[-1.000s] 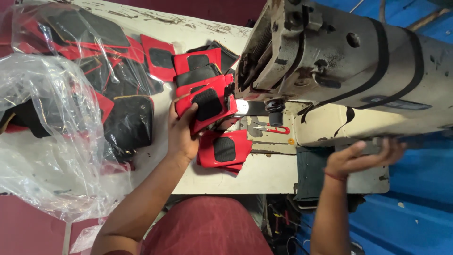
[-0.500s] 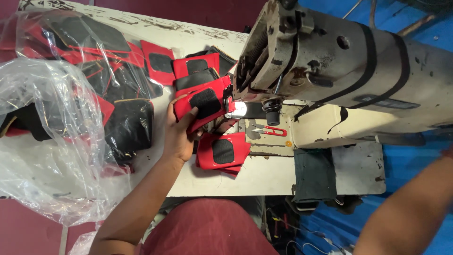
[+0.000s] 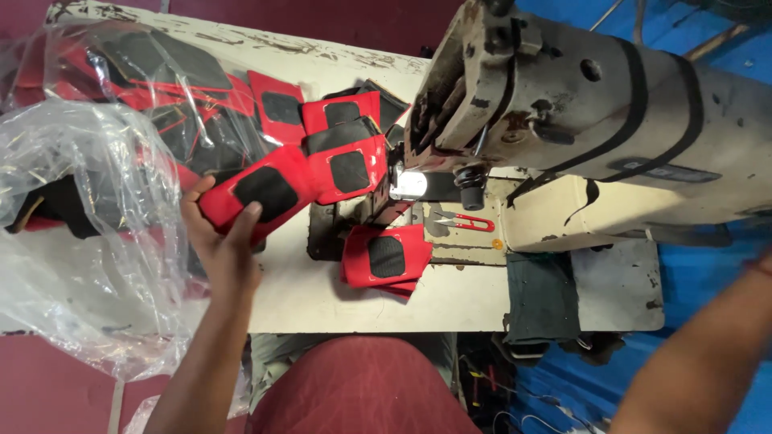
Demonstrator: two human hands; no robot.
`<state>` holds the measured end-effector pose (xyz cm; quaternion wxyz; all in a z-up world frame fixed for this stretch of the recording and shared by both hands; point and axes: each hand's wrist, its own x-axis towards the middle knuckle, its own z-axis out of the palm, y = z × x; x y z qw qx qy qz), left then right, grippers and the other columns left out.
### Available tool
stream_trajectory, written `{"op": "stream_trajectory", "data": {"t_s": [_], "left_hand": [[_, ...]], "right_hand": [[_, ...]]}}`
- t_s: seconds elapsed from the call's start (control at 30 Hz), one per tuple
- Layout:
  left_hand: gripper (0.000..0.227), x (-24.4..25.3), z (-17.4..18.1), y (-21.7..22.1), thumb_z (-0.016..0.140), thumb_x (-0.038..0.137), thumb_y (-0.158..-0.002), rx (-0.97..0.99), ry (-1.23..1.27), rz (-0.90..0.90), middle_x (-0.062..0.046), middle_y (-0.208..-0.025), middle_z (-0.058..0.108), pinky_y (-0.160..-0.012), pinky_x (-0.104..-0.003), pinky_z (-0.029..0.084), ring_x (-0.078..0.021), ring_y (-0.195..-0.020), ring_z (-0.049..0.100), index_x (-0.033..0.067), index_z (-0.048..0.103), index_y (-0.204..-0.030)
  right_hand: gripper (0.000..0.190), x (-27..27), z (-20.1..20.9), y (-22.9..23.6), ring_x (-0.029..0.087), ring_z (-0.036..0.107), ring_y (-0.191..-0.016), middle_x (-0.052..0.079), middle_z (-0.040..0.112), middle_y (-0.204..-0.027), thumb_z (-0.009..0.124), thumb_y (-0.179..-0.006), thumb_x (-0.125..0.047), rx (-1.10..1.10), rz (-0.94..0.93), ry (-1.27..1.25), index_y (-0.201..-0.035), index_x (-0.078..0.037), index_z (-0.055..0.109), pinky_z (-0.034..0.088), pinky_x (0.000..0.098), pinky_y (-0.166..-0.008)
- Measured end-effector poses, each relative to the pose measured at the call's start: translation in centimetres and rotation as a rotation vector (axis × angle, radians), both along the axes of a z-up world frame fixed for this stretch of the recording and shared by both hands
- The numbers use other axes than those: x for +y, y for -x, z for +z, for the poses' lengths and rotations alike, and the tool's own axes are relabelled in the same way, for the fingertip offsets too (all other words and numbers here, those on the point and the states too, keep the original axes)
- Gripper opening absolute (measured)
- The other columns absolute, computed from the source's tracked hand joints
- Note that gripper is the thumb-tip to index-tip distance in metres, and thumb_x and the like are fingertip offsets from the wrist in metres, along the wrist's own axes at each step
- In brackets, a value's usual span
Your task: The person sews red and black fabric pieces using a sewing machine, aligning each piece under the needle, stitching, and then cutting the thread. The person repeats this process for multiple pieces, stacking the finished items on the table.
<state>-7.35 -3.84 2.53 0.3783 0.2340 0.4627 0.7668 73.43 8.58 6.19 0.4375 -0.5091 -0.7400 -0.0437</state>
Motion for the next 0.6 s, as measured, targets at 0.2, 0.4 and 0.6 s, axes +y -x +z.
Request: {"op": "stream_trajectory", "data": {"t_s": [0.2, 0.4, 0.6], "left_hand": [[0.064, -1.3, -3.1, 2.0, 0.078, 0.004, -0.083, 0.388, 0.359, 0.008, -0.01, -0.128, 0.058, -0.098, -0.031, 0.05, -0.0194, -0.112, 0.058, 0.0052, 0.051, -0.14], [0.063, -3.5, -5.0, 1.2, 0.081, 0.006, -0.088, 0.459, 0.109, 0.113, -0.008, -0.133, 0.058, -0.11, -0.034, 0.045, -0.0207, -0.121, 0.057, 0.0036, 0.05, -0.143], [0.052, -6.1, -6.7, 1.7, 0.086, 0.013, -0.089, 0.12, -0.19, 0.067, -0.006, -0.117, 0.062, -0.101, -0.029, 0.047, -0.0158, -0.11, 0.059, 0.0051, 0.055, -0.13]], "right_hand": [[0.034, -2.7, -0.4, 15.3, 0.036, 0.055, -0.113, 0.021, 0.061, -0.124, 0.052, -0.11, -0.023, -0.119, 0.023, 0.095, -0.128, 0.005, 0.059, 0.044, 0.0442, -0.096], [0.035, -7.0, -0.7, 32.0, 0.036, 0.054, -0.119, 0.02, 0.062, -0.127, 0.058, -0.105, -0.021, -0.254, 0.001, 0.2, -0.129, 0.004, 0.062, 0.04, 0.0467, -0.101], [0.036, -6.8, -7.4, 39.7, 0.036, 0.054, -0.125, 0.018, 0.062, -0.13, 0.064, -0.101, -0.019, -0.371, 0.013, 0.301, -0.129, 0.003, 0.064, 0.037, 0.0493, -0.105]]}}
